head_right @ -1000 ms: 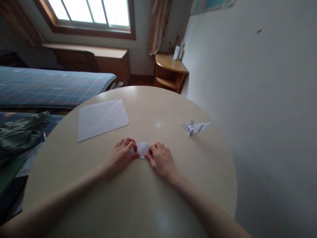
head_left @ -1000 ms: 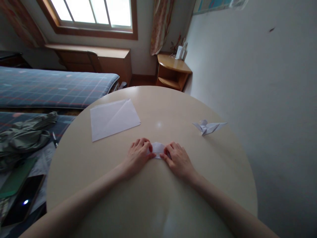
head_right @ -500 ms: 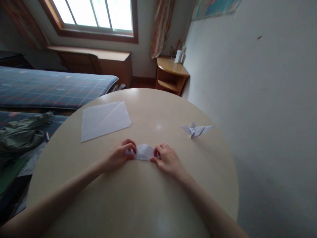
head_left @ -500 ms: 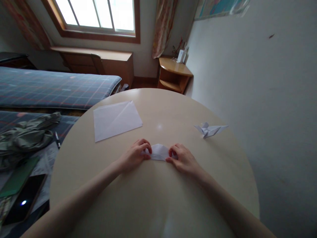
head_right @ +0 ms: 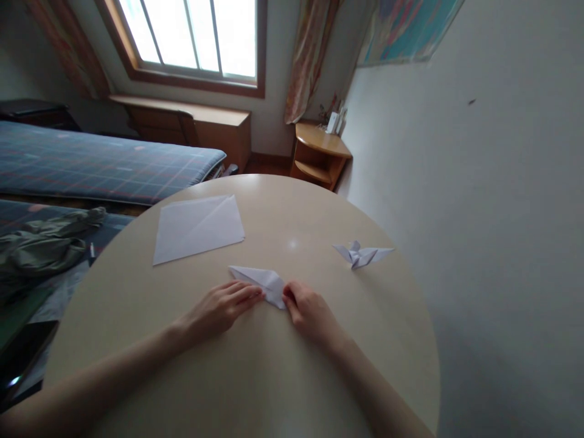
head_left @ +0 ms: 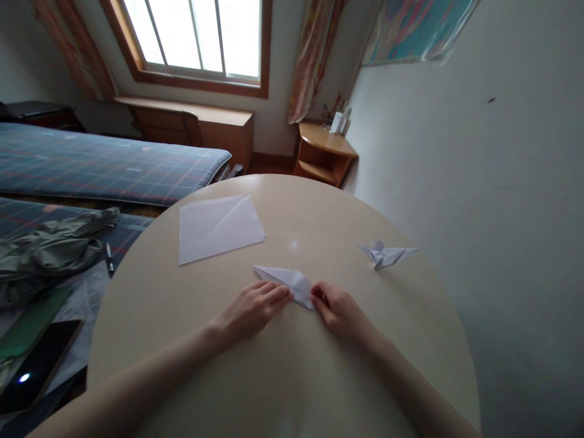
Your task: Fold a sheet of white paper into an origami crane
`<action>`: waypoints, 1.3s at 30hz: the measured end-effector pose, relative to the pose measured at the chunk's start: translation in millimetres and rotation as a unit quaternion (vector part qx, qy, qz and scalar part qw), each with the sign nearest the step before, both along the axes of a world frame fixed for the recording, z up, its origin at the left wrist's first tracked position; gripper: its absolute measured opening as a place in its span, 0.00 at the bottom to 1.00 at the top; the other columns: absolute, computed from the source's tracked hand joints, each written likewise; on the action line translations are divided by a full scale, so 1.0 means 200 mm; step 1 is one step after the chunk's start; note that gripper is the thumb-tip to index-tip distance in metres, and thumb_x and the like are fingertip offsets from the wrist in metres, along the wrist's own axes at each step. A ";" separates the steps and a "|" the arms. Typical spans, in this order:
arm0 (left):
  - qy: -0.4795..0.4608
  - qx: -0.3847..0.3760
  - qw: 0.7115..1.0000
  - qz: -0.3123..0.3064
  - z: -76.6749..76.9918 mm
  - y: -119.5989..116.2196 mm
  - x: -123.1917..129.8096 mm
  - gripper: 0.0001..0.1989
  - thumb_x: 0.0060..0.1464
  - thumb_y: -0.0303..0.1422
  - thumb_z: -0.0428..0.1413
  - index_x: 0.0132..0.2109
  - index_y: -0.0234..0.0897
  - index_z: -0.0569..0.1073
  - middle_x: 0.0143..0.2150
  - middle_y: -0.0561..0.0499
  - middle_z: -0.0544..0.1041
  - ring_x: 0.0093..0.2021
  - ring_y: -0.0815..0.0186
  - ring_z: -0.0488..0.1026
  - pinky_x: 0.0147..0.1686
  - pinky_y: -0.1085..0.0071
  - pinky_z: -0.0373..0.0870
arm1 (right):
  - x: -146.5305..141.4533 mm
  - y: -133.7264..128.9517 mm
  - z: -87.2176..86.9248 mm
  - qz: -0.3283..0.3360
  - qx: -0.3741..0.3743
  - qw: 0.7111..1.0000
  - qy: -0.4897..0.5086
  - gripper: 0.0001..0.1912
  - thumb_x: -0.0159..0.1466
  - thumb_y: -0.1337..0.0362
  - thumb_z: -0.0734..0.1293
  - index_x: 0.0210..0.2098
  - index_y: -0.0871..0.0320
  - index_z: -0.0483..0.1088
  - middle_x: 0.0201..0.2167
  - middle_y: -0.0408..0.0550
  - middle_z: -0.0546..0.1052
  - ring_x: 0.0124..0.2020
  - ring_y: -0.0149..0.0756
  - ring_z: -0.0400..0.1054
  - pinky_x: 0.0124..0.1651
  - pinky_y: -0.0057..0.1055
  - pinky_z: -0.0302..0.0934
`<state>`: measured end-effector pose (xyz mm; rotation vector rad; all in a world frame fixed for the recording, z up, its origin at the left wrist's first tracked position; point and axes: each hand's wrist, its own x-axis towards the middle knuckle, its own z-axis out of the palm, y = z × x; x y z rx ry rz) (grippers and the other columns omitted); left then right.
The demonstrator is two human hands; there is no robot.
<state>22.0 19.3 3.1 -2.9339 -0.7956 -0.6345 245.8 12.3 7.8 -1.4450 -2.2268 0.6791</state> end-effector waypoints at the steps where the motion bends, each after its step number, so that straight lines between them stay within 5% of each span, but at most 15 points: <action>1: 0.006 0.003 1.000 0.015 0.00 -0.01 0.01 0.15 0.61 0.24 0.41 0.50 0.31 0.68 0.46 0.43 0.74 0.45 0.61 0.71 0.46 0.65 0.70 | -0.01 -0.01 0.00 -0.005 -0.003 1.000 0.002 0.05 0.63 0.68 0.57 0.31 0.57 0.62 0.28 0.46 0.71 0.30 0.35 0.66 0.33 0.29 0.58; 12: 0.033 0.027 0.996 0.076 -0.01 -0.09 0.08 0.18 0.57 0.19 0.39 0.51 0.22 0.66 0.51 0.38 0.69 0.53 0.57 0.65 0.53 0.63 0.65 | -0.07 -0.09 -0.03 0.015 0.004 1.000 -0.005 0.07 0.65 0.65 0.54 0.37 0.57 0.62 0.23 0.44 0.72 0.24 0.35 0.69 0.26 0.26 0.57; 17: 0.028 0.013 0.998 0.059 0.00 -0.07 0.06 0.15 0.57 0.20 0.41 0.48 0.25 0.68 0.50 0.40 0.69 0.50 0.59 0.64 0.48 0.64 0.69 | -0.04 -0.04 -0.04 -0.067 0.152 0.986 -0.010 0.07 0.64 0.67 0.57 0.35 0.58 0.66 0.27 0.49 0.74 0.30 0.37 0.69 0.32 0.30 0.62; 20: 0.034 -0.007 0.997 0.063 0.01 -0.06 0.05 0.15 0.56 0.21 0.44 0.50 0.25 0.67 0.50 0.41 0.69 0.50 0.59 0.64 0.49 0.65 0.67 | 0.01 0.02 -0.04 0.000 0.220 0.975 -0.024 0.11 0.63 0.69 0.58 0.44 0.57 0.68 0.41 0.53 0.74 0.43 0.41 0.67 0.45 0.38 0.63; 25: 0.043 -0.032 0.992 0.113 0.05 -0.05 0.02 0.17 0.55 0.28 0.50 0.52 0.36 0.68 0.54 0.45 0.66 0.52 0.57 0.62 0.52 0.57 0.62 | 0.05 0.06 -0.03 0.158 0.201 0.964 -0.077 0.18 0.64 0.70 0.58 0.53 0.57 0.64 0.58 0.51 0.64 0.61 0.43 0.53 0.56 0.43 0.57; 30: 0.025 -0.023 0.986 0.160 0.05 -0.05 0.01 0.19 0.56 0.45 0.50 0.50 0.42 0.71 0.54 0.45 0.66 0.52 0.55 0.63 0.52 0.54 0.59 | 0.03 0.02 0.02 0.215 0.177 0.955 -0.103 0.16 0.63 0.68 0.59 0.50 0.61 0.68 0.59 0.51 0.62 0.64 0.43 0.46 0.61 0.45 0.50; 39: 0.058 -0.060 0.982 0.167 0.01 -0.03 0.00 0.18 0.57 0.37 0.51 0.55 0.44 0.66 0.58 0.45 0.62 0.56 0.55 0.59 0.55 0.55 0.57 | 0.03 0.00 0.03 0.225 0.129 0.962 -0.089 0.16 0.63 0.68 0.58 0.49 0.61 0.69 0.57 0.53 0.64 0.59 0.41 0.57 0.60 0.41 0.55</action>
